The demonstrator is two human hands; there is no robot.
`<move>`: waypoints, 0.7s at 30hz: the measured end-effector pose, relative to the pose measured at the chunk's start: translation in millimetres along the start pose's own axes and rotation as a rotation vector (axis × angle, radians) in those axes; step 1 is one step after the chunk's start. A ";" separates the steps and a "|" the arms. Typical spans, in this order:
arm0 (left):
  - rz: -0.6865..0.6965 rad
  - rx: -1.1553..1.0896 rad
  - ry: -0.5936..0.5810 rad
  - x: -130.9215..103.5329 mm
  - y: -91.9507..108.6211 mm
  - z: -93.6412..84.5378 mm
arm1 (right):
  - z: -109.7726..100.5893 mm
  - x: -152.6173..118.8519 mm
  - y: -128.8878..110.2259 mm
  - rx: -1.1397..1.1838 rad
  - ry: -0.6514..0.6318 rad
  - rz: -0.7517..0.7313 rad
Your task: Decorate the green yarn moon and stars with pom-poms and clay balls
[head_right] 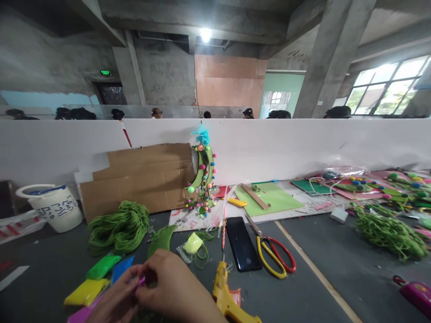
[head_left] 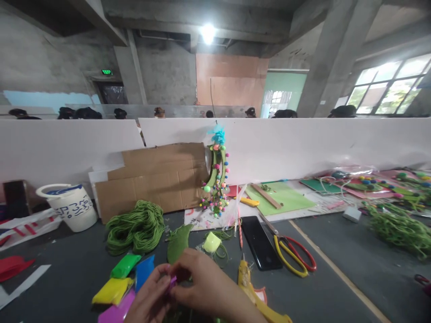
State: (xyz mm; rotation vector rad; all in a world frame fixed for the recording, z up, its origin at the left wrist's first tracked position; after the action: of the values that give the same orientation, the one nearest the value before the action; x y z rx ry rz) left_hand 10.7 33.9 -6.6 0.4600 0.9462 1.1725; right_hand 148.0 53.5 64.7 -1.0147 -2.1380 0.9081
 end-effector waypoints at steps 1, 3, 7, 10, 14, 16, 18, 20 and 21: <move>0.016 -0.006 0.012 1.9 -1.4 -0.7 | -0.7 -0.3 0.4 0.002 -0.003 0.007; 0.042 -0.016 0.032 3.5 -3.8 -0.6 | -1.4 -0.3 1.5 -0.022 0.005 0.021; 0.016 -0.063 0.030 0.7 -5.2 2.5 | 1.1 1.7 0.9 -0.086 0.014 -0.013; -0.020 -0.068 0.021 -2.6 -2.3 3.9 | 0.7 2.6 -1.2 -0.097 0.059 -0.047; -0.064 -0.021 0.027 -9.4 2.4 10.0 | -2.6 0.5 -2.9 -0.080 0.079 -0.063; -0.030 -0.026 0.056 -14.6 6.2 15.3 | -2.9 -1.2 -3.3 -0.069 0.051 -0.068; -0.010 -0.047 0.074 -19.6 9.1 20.6 | -2.4 -2.5 -3.2 -0.064 0.035 -0.054; -0.023 -0.078 0.082 -23.0 9.9 23.9 | -1.6 -3.0 -2.7 -0.072 0.054 -0.021; -0.035 -0.097 0.089 -23.9 9.5 24.2 | -1.1 -2.9 -2.6 -0.076 0.068 -0.008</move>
State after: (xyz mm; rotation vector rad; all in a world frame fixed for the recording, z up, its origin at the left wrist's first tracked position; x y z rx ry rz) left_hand 23.2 19.0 23.0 0.3144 0.9656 1.2091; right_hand 149.3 50.3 66.8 -1.0588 -2.1323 0.7831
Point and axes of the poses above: each hand's wrist, its own x-axis towards the middle knuckle, its own z-axis out of the palm, y = z × x, the point moved 3 cm from there along x, towards the middle knuckle
